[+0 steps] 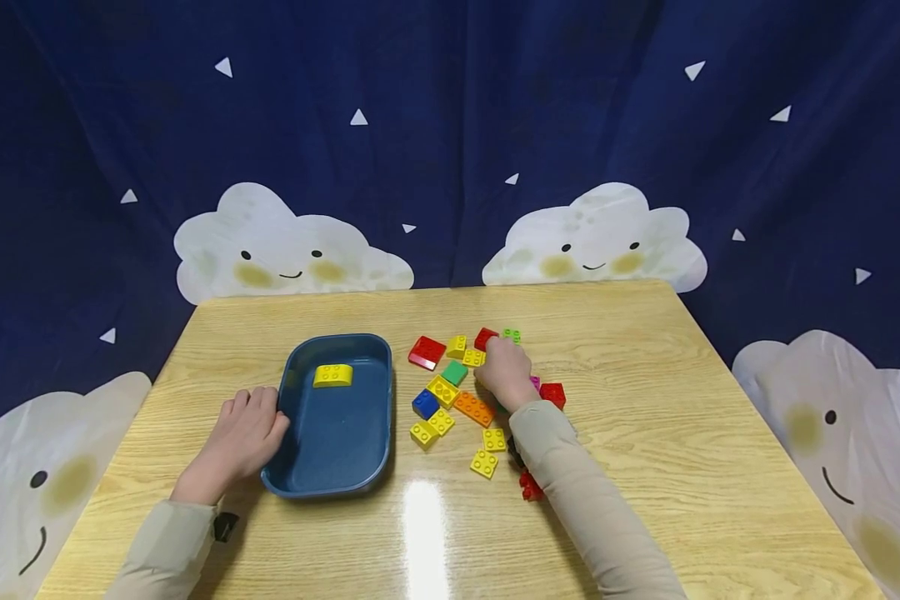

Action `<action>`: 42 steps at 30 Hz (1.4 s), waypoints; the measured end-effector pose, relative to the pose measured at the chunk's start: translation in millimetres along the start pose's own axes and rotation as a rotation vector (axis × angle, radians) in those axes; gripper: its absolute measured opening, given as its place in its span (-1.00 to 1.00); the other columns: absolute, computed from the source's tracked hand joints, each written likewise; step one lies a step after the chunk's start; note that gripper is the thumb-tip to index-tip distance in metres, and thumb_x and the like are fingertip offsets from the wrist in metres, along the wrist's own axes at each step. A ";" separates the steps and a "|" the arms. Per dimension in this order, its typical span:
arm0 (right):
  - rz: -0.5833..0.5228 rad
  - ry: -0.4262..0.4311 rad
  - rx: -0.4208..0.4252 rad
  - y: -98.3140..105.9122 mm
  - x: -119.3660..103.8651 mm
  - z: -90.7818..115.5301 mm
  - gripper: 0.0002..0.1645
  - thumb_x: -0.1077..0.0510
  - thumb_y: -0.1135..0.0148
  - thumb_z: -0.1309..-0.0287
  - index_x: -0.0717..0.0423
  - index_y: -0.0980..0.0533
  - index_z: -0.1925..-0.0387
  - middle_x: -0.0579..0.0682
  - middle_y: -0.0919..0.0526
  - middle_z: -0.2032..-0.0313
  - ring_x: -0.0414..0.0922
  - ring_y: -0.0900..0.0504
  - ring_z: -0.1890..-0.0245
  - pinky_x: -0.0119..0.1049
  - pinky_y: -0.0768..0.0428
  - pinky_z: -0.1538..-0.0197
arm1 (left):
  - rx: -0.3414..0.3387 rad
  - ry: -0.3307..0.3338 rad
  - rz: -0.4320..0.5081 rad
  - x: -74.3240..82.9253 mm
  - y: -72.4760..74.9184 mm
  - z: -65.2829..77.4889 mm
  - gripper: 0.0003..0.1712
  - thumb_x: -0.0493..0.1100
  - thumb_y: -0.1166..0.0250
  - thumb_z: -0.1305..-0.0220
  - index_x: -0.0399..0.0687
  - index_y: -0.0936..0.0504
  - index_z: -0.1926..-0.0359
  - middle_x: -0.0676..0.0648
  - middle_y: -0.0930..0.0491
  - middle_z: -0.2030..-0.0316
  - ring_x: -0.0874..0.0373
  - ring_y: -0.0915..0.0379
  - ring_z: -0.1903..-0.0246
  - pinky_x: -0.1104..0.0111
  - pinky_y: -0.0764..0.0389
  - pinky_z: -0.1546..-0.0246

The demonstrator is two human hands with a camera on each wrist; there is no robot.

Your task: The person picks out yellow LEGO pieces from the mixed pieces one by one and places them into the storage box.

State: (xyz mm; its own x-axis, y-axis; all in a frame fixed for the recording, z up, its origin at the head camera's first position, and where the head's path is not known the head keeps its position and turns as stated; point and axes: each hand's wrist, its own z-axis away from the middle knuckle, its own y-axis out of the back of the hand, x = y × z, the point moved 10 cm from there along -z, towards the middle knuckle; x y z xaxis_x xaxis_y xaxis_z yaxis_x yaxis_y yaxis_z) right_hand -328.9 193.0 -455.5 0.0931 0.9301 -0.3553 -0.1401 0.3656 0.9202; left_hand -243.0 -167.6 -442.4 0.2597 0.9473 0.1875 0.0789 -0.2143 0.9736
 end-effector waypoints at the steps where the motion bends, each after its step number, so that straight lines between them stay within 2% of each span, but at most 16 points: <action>1: 0.002 -0.001 0.010 0.7 -0.1 0.2 -0.80 0.16 -0.31 0.08 0.18 -0.47 0.58 0.06 -0.41 0.59 -0.04 -0.42 0.63 -0.30 -0.33 0.61 | 0.000 0.002 0.001 -0.1 0.1 0.1 -0.78 -0.14 0.11 -0.19 -0.24 -0.31 0.30 -0.13 -0.28 0.39 -0.09 -0.13 0.32 0.11 -0.17 0.25; 9: -0.012 -0.013 0.066 2.7 1.3 0.4 -0.72 0.09 -0.34 0.08 0.15 -0.44 0.65 0.01 -0.33 0.65 -0.05 -0.39 0.66 -0.29 -0.30 0.61 | 0.001 0.008 0.003 1.2 2.8 0.5 -0.80 -0.15 0.08 -0.19 -0.23 -0.31 0.32 -0.13 -0.28 0.40 -0.10 -0.14 0.33 0.11 -0.18 0.25; 19: 0.000 -0.007 0.116 8.5 1.9 0.3 -0.72 0.08 -0.34 0.11 0.12 -0.41 0.62 0.02 -0.36 0.62 -0.02 -0.40 0.63 -0.26 -0.31 0.59 | -0.009 0.010 0.004 0.7 2.2 -0.3 -0.81 -0.15 0.06 -0.19 -0.23 -0.32 0.33 -0.12 -0.28 0.42 -0.09 -0.14 0.33 0.12 -0.18 0.26; 27: 0.010 0.016 0.110 17.5 -3.7 3.4 -0.74 0.10 -0.33 0.09 0.14 -0.42 0.56 0.02 -0.34 0.60 -0.05 -0.35 0.62 -0.27 -0.28 0.59 | -0.015 0.008 0.006 -0.4 0.2 0.0 -0.78 -0.14 0.08 -0.20 -0.24 -0.32 0.32 -0.12 -0.27 0.41 -0.09 -0.14 0.32 0.11 -0.17 0.24; 36: 0.007 0.053 0.130 39.3 -23.4 13.2 -0.78 0.10 -0.32 0.12 0.14 -0.47 0.49 0.03 -0.41 0.60 -0.03 -0.38 0.62 -0.24 -0.30 0.59 | -0.024 0.014 0.013 -1.4 -2.0 0.8 -0.77 -0.12 0.09 -0.20 -0.24 -0.32 0.30 -0.13 -0.28 0.39 -0.10 -0.14 0.30 0.09 -0.18 0.22; 42: -0.030 0.128 0.130 49.2 -49.7 25.0 -0.64 0.11 -0.37 0.15 0.22 -0.56 0.27 0.03 -0.51 0.49 -0.04 -0.43 0.52 -0.25 -0.38 0.49 | 0.003 0.005 0.014 0.2 1.2 0.6 -0.80 -0.15 0.07 -0.19 -0.23 -0.32 0.34 -0.13 -0.29 0.41 -0.10 -0.15 0.32 0.10 -0.18 0.25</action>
State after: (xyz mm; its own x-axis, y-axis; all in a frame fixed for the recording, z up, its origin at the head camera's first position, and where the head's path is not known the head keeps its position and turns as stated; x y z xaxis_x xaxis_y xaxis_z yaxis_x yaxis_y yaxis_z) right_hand -315.7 163.9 -388.5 -0.0316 0.9189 -0.3933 -0.0097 0.3932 0.9194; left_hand -242.3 -167.9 -441.3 0.2563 0.9453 0.2018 0.0779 -0.2283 0.9705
